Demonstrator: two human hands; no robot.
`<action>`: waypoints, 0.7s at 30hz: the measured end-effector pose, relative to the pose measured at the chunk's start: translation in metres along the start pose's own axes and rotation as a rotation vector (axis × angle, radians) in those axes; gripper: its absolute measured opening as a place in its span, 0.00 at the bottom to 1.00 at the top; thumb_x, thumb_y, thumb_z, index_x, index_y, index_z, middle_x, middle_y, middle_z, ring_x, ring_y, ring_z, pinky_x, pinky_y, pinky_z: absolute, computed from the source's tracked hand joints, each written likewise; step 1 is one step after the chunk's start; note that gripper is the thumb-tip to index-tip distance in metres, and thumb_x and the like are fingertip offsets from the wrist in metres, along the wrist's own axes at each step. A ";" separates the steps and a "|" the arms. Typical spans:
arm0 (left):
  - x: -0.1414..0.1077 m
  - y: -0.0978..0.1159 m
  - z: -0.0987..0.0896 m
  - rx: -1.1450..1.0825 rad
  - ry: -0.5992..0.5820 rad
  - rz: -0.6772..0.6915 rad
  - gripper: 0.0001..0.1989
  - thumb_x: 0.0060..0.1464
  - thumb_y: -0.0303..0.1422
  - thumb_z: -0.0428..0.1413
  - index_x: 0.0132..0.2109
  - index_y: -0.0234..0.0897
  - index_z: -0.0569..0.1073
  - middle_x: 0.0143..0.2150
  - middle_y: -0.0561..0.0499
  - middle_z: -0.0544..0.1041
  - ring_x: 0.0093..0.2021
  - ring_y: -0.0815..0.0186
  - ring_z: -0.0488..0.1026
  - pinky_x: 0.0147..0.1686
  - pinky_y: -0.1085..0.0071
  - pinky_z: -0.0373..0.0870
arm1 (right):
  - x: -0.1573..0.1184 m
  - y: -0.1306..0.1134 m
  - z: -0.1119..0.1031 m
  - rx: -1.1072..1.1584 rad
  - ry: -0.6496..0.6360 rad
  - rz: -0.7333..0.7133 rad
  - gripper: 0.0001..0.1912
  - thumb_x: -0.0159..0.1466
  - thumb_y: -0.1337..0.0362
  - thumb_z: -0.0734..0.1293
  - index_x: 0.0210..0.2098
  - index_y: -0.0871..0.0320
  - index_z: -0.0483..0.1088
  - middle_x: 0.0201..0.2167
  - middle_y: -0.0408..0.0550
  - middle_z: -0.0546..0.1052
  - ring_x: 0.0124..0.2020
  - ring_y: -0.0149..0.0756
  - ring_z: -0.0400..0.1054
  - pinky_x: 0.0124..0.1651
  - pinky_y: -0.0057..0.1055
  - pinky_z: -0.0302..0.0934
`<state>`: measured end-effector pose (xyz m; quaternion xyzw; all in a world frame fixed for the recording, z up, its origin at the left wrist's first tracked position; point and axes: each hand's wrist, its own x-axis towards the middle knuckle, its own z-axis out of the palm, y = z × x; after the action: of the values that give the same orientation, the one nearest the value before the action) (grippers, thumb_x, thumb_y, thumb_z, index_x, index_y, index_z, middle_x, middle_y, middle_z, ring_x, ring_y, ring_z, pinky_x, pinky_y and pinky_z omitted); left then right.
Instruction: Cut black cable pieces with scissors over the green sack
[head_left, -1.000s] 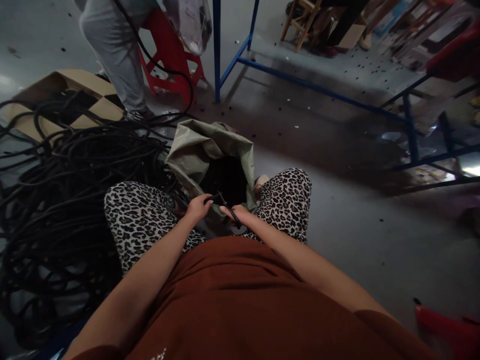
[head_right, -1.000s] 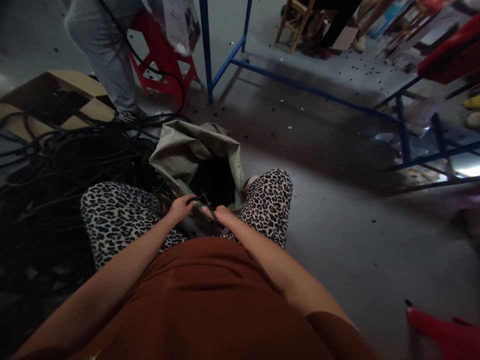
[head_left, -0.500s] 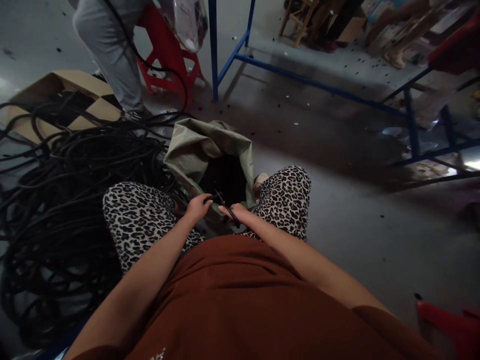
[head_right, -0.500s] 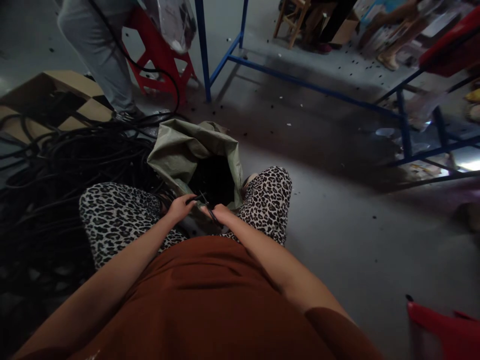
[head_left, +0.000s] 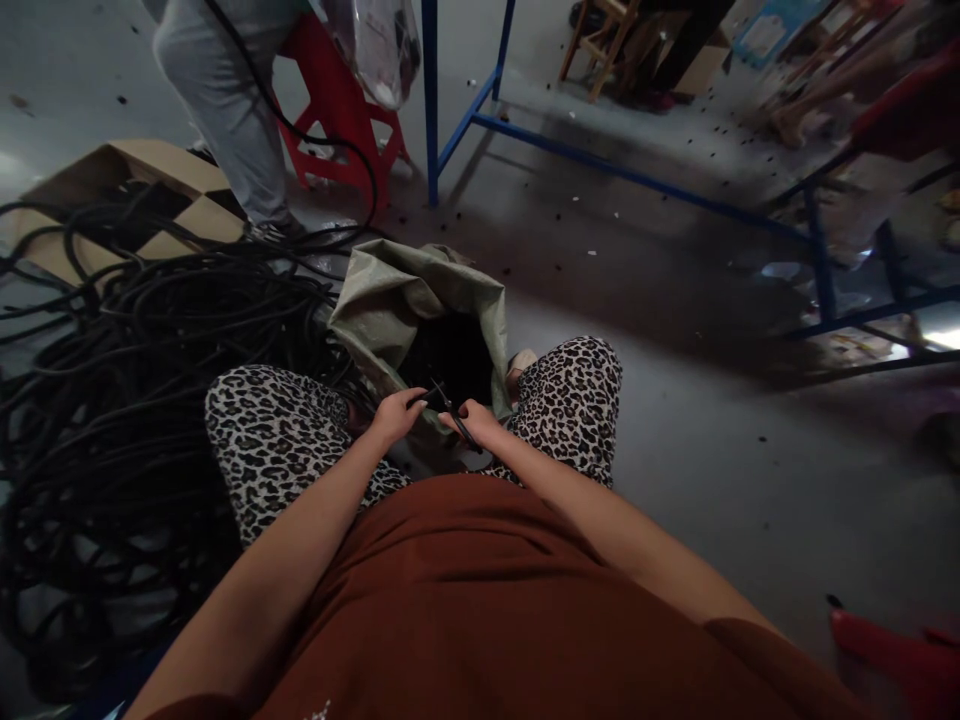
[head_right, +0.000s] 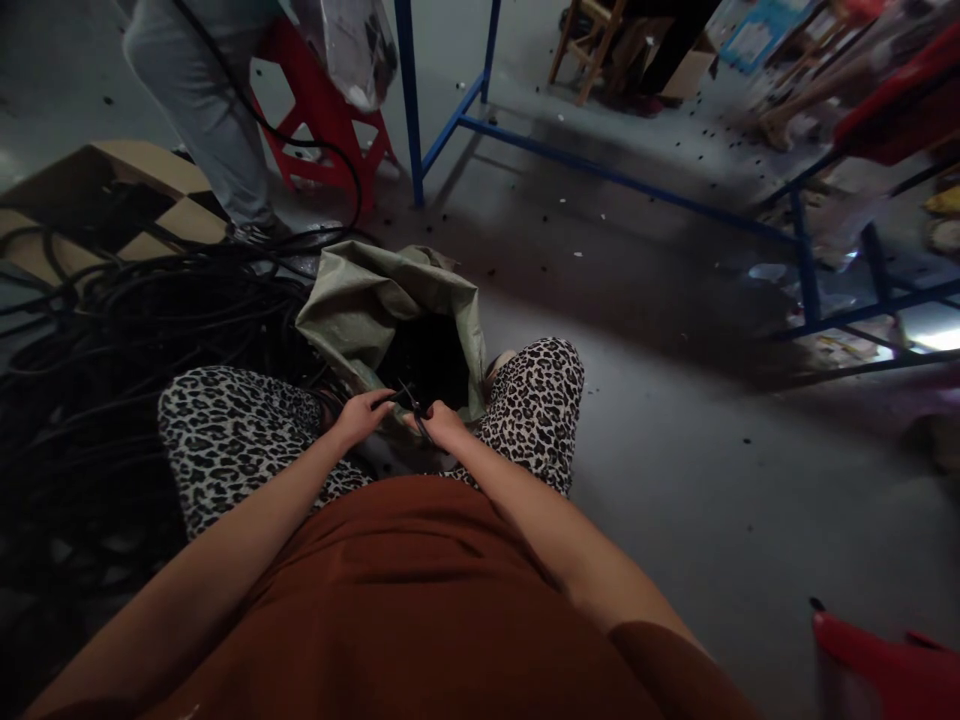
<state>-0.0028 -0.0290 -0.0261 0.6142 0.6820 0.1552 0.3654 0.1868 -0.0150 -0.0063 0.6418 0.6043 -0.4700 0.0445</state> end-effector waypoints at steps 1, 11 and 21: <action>0.000 -0.001 0.001 0.005 0.003 0.004 0.16 0.54 0.35 0.50 0.49 0.40 0.73 0.49 0.52 0.76 0.49 0.65 0.71 0.52 0.69 0.66 | 0.000 0.000 0.000 0.001 -0.007 -0.026 0.26 0.54 0.44 0.66 0.41 0.60 0.70 0.31 0.49 0.76 0.27 0.34 0.70 0.28 0.24 0.58; -0.002 -0.009 0.002 0.175 0.023 -0.015 0.17 0.55 0.33 0.48 0.51 0.37 0.70 0.48 0.47 0.75 0.49 0.63 0.71 0.51 0.68 0.66 | 0.003 -0.001 -0.001 0.091 -0.051 -0.016 0.23 0.57 0.47 0.64 0.37 0.63 0.72 0.20 0.45 0.73 0.18 0.31 0.67 0.22 0.22 0.57; -0.004 -0.008 0.000 0.253 -0.057 -0.065 0.16 0.55 0.34 0.48 0.49 0.39 0.72 0.47 0.47 0.76 0.48 0.61 0.72 0.50 0.68 0.66 | 0.002 0.000 0.004 0.249 -0.128 0.072 0.15 0.56 0.54 0.67 0.27 0.62 0.69 0.10 0.38 0.64 0.08 0.28 0.59 0.13 0.22 0.56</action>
<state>-0.0081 -0.0346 -0.0302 0.6370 0.7052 0.0385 0.3089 0.1842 -0.0164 -0.0096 0.6322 0.5138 -0.5796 0.0197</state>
